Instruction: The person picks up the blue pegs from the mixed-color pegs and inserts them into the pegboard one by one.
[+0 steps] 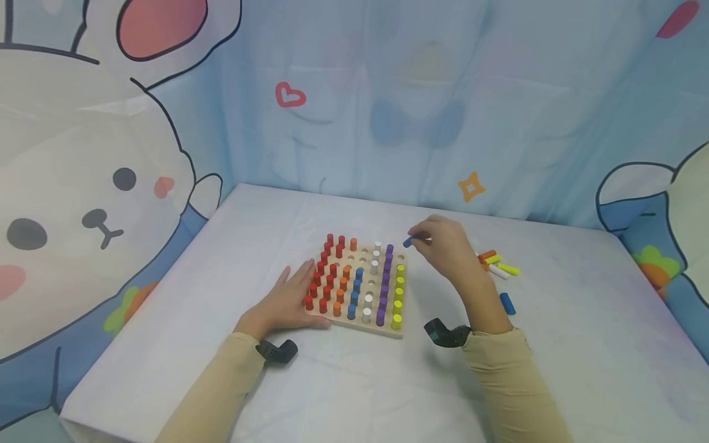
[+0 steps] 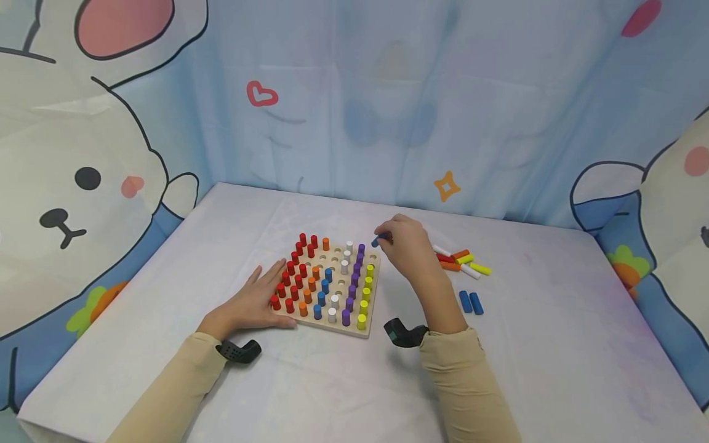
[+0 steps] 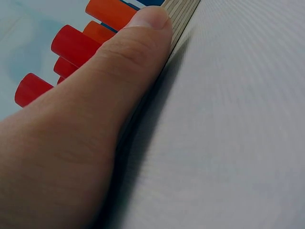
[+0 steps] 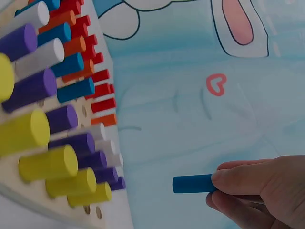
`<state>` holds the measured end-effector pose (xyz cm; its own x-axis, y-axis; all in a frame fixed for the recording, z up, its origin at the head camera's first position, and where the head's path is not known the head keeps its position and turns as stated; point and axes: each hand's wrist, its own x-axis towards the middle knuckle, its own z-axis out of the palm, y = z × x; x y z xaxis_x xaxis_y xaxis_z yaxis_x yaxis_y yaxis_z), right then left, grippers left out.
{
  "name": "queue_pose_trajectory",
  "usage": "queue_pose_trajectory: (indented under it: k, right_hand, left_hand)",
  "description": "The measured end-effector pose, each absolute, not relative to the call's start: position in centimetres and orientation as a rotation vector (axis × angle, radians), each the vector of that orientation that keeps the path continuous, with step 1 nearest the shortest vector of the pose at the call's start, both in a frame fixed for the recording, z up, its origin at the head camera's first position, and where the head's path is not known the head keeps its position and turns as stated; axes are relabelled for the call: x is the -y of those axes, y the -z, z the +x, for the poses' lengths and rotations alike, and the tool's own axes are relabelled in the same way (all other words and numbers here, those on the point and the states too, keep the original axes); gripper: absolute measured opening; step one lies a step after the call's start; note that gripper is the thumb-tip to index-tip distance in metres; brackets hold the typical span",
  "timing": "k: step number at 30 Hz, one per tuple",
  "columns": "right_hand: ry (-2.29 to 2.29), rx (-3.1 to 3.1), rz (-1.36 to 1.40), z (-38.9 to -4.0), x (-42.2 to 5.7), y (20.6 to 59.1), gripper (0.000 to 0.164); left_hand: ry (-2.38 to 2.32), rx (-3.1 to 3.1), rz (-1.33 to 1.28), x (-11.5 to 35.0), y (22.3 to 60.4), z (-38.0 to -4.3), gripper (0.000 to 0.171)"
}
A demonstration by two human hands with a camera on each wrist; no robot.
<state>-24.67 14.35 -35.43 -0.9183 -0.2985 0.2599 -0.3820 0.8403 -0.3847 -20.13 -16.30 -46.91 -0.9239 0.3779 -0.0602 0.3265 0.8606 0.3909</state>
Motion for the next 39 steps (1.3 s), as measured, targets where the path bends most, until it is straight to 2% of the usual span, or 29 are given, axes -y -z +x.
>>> queue_pose_trajectory:
  k: [9,21,39]
  right_hand:
    - [-0.760,2.753,0.504,-24.8,-11.8,35.6,0.026]
    - [-0.791,2.734,0.501,-24.8,-10.1,36.7,0.019]
    - [-0.675,2.784,0.671,-25.7,-8.0,38.9,0.019]
  left_hand:
    - [-0.553,-2.909,0.560,16.4,46.9,-20.1,0.126]
    - [-0.534,-2.910,0.545,16.3,47.0,-20.2,0.126]
    - [-0.536,-2.912,0.542,16.2,47.1,-20.2,0.127]
